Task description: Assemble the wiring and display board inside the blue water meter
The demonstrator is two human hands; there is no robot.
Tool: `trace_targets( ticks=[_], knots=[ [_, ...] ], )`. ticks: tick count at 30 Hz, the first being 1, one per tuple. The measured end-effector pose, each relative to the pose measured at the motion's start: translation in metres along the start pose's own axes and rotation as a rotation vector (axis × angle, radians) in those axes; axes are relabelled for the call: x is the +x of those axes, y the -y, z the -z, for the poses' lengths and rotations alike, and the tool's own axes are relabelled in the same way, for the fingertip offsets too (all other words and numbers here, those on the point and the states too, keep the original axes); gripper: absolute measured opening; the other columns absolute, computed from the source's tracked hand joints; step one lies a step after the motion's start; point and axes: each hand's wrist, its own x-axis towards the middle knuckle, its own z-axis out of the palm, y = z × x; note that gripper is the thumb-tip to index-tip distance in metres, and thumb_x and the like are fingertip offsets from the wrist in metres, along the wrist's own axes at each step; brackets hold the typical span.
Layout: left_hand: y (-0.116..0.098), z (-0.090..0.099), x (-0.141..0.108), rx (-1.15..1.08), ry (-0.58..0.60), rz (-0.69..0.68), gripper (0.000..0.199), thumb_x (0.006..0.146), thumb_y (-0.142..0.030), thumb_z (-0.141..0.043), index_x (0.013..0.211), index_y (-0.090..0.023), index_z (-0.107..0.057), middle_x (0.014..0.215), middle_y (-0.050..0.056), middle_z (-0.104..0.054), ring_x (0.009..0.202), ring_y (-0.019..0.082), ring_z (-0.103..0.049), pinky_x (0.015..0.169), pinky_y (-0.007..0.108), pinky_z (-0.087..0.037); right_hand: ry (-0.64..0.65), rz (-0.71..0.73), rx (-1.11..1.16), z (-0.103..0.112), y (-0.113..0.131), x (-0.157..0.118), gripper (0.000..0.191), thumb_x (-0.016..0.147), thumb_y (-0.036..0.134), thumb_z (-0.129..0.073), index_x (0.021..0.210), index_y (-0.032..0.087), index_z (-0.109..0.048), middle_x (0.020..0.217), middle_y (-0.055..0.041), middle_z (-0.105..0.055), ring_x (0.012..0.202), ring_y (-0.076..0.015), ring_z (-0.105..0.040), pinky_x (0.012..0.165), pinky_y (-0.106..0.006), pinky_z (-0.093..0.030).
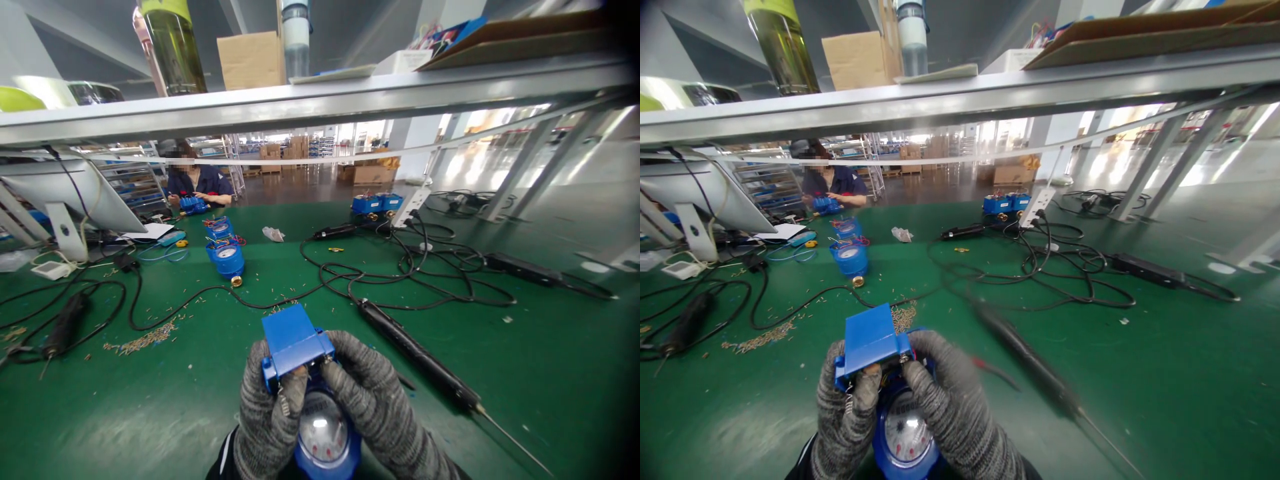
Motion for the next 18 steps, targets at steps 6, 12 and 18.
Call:
trace_targets(
  ticks=[6, 12, 18],
  knots=[
    [0.008, 0.020, 0.010, 0.022, 0.245, -0.124, 0.051, 0.085, -0.032, -0.073, 0.132, -0.042, -0.059, 0.127, 0.000, -0.071, 0.105, 0.021, -0.072, 0.087, 0.030, -0.062, -0.186, 0.193, -0.272, 0.000, -0.001, -0.005, 0.019, 0.090, 0.024, -0.066, 0.108, 0.030, -0.068, 0.098, 0.0002, -0.075, 0.087, -0.0180, -0.072, 0.078, -0.026, -0.060],
    [0.008, 0.040, 0.050, 0.287, 0.631, -0.526, 0.051, 0.090, -0.041, -0.063, 0.140, -0.037, -0.054, 0.129, 0.000, -0.070, 0.126, 0.022, -0.061, 0.122, 0.042, -0.034, -0.067, 0.452, -0.519, 0.016, -0.013, -0.026, 0.054, 0.089, 0.020, -0.063, 0.140, 0.035, -0.051, 0.127, -0.0065, -0.067, 0.120, -0.0298, -0.062, 0.103, -0.050, -0.052],
    [0.014, 0.052, 0.056, 0.554, 0.711, -0.806, 0.033, 0.092, -0.025, -0.059, 0.117, -0.046, -0.068, 0.090, -0.013, -0.079, 0.100, 0.016, -0.072, 0.122, 0.034, -0.028, 0.029, 0.466, -0.585, 0.024, -0.011, -0.042, 0.056, 0.093, 0.028, -0.063, 0.146, 0.038, -0.048, 0.129, -0.0038, -0.068, 0.119, -0.0279, -0.064, 0.103, -0.043, -0.055]
  ],
)
